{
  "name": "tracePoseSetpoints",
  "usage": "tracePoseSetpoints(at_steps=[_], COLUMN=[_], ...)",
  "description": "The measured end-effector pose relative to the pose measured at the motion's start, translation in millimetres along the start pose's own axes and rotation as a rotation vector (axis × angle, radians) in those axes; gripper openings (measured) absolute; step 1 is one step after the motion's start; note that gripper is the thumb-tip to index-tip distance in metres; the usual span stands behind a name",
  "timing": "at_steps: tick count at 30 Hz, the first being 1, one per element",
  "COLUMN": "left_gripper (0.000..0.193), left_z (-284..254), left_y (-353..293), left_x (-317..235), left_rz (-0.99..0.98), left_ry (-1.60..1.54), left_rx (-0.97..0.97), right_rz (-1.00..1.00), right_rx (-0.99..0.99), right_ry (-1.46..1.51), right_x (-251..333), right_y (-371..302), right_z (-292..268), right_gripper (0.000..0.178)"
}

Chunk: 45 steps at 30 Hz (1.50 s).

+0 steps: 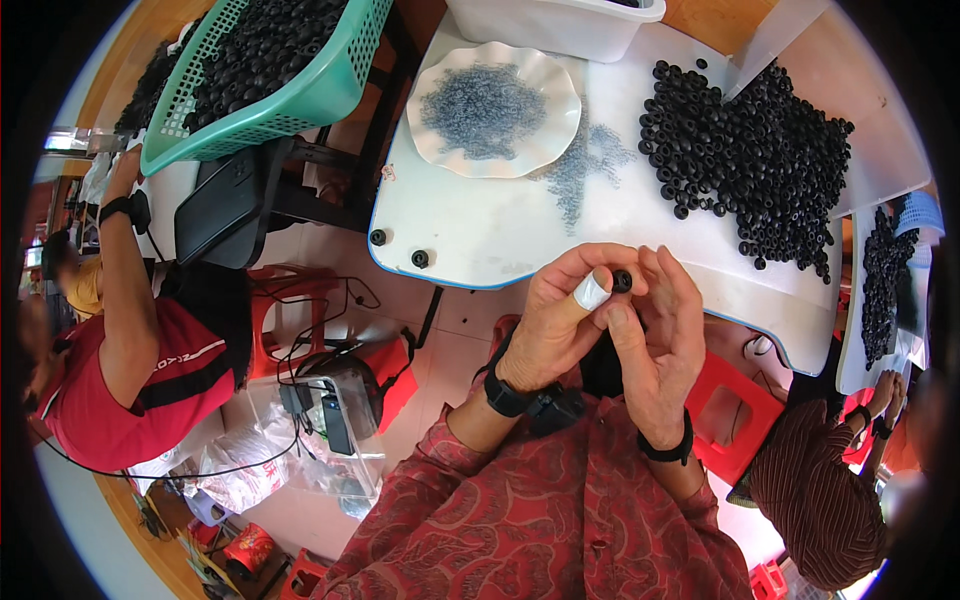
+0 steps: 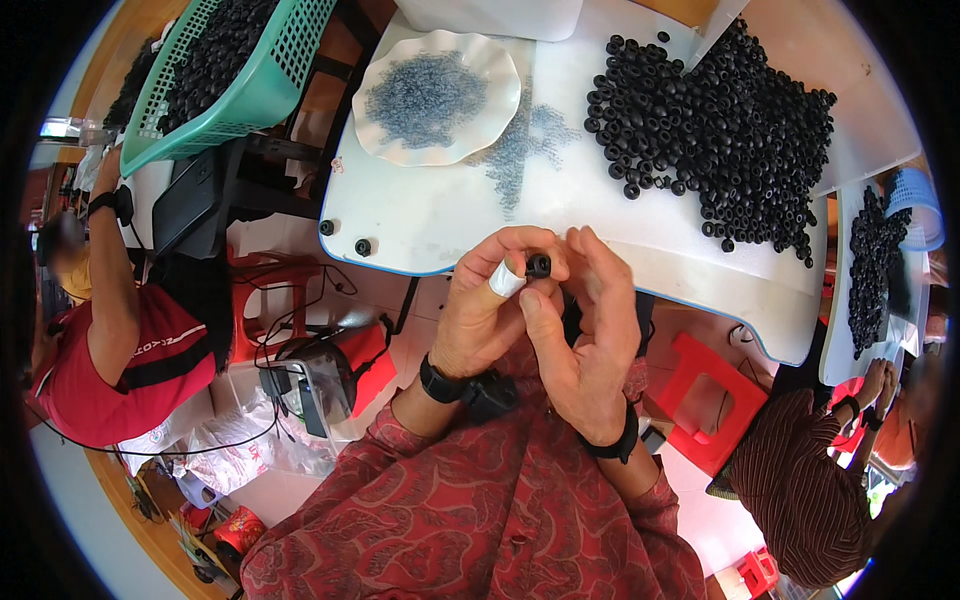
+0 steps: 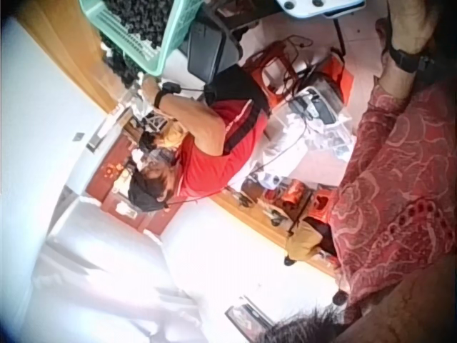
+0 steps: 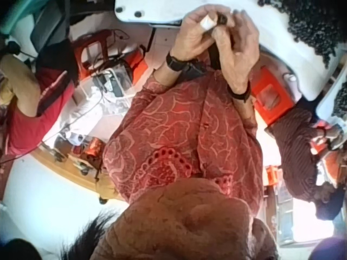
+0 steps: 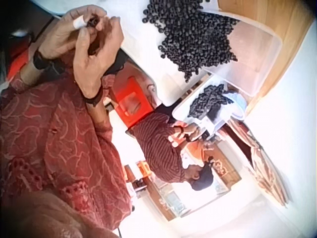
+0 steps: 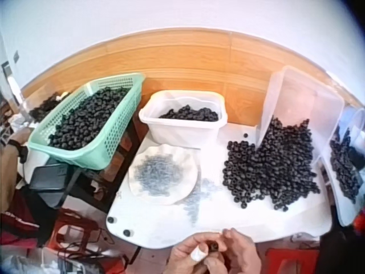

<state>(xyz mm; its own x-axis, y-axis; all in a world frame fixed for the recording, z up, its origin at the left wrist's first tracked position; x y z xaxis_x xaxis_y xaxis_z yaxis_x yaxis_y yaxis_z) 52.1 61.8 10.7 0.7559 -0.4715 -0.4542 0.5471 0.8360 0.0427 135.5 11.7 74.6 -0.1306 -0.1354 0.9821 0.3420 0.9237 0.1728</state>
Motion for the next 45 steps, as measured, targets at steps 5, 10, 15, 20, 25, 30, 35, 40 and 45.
tracePoseSetpoints(at_steps=[5,10,15,20,25,30,35,40,45], left_gripper=[0.032,0.030,0.030,0.028,0.028,0.030,0.032,0.032,0.032], left_z=[-1,-1,-1,2,-1,1,-1,-4,2], left_y=[-3,-3,-3,-3,-8,-9,-9,-10,-8], left_x=[3,2,0,3,11,12,13,10,9], left_rz=[-0.055,0.001,0.024,0.027,-0.012,-0.012,0.012,0.004,-0.007], left_ry=[0.023,0.122,0.236,0.275,0.228,0.226,0.197,0.109,0.062], left_rx=[-0.048,-0.082,-0.125,-0.109,-0.176,-0.201,-0.207,-0.195,-0.107], right_rz=[-0.315,-0.402,-0.428,-0.437,-0.405,-0.371,-0.395,-0.301,-0.255], right_rx=[-0.040,-0.046,-0.019,-0.051,-0.076,-0.110,-0.124,-0.046,-0.029], right_ry=[-0.340,-0.464,-0.547,-0.537,-0.504,-0.466,-0.491,-0.359,-0.189], right_x=[19,29,26,21,18,9,9,9,4], right_y=[2,7,6,5,5,4,3,1,-3], right_z=[-5,-3,0,-7,-8,-12,-9,-12,-17], right_gripper=[0.034,0.026,0.022,0.022,0.020,0.017,0.021,0.028,0.038])
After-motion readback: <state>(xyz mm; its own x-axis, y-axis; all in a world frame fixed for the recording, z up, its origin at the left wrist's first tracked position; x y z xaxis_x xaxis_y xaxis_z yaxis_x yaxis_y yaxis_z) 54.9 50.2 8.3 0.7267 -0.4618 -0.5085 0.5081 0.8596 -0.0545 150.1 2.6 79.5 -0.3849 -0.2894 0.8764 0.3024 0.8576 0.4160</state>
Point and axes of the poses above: each hand's wrist, its own y-axis towards the middle knuckle, its own z-axis out of the palm, x = y × z, the point moved 7 cm from there along y, towards the middle knuckle, and after that the axes turned 3 degrees about y, right-handed, at the moved point
